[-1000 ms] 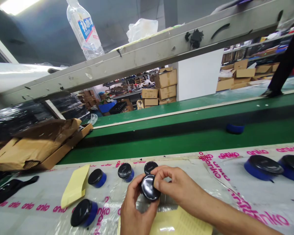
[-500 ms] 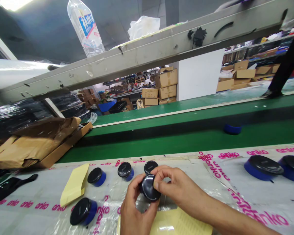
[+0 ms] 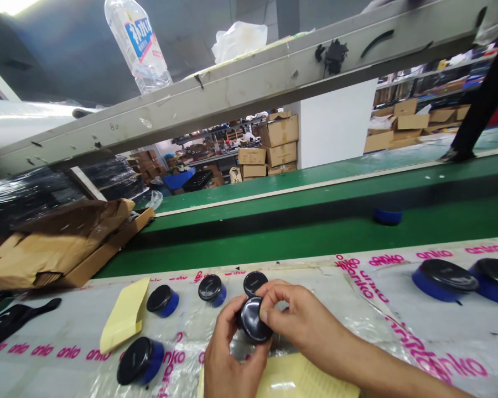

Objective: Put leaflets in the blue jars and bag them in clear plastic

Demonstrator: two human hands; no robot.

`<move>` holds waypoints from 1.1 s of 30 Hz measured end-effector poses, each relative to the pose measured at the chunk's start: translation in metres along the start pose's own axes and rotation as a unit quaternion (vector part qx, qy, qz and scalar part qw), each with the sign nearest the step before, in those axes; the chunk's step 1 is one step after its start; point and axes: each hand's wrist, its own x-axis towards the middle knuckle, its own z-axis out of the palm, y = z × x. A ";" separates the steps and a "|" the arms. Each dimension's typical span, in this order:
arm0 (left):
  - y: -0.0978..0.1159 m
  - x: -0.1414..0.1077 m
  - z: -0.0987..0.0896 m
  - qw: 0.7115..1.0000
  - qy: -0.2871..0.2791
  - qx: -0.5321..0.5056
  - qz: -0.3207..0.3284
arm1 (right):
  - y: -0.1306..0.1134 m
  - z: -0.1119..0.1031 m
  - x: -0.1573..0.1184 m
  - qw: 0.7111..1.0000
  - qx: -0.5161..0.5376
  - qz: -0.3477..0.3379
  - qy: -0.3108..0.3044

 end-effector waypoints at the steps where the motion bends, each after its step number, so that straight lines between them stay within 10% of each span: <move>1: 0.000 0.000 0.000 1.000 -0.002 0.001 0.001 | 0.001 0.000 -0.001 1.000 -0.005 0.002 0.004; 33: 0.006 -0.003 -0.001 0.999 0.002 -0.042 -0.012 | 0.004 0.002 0.003 0.995 0.070 0.061 0.044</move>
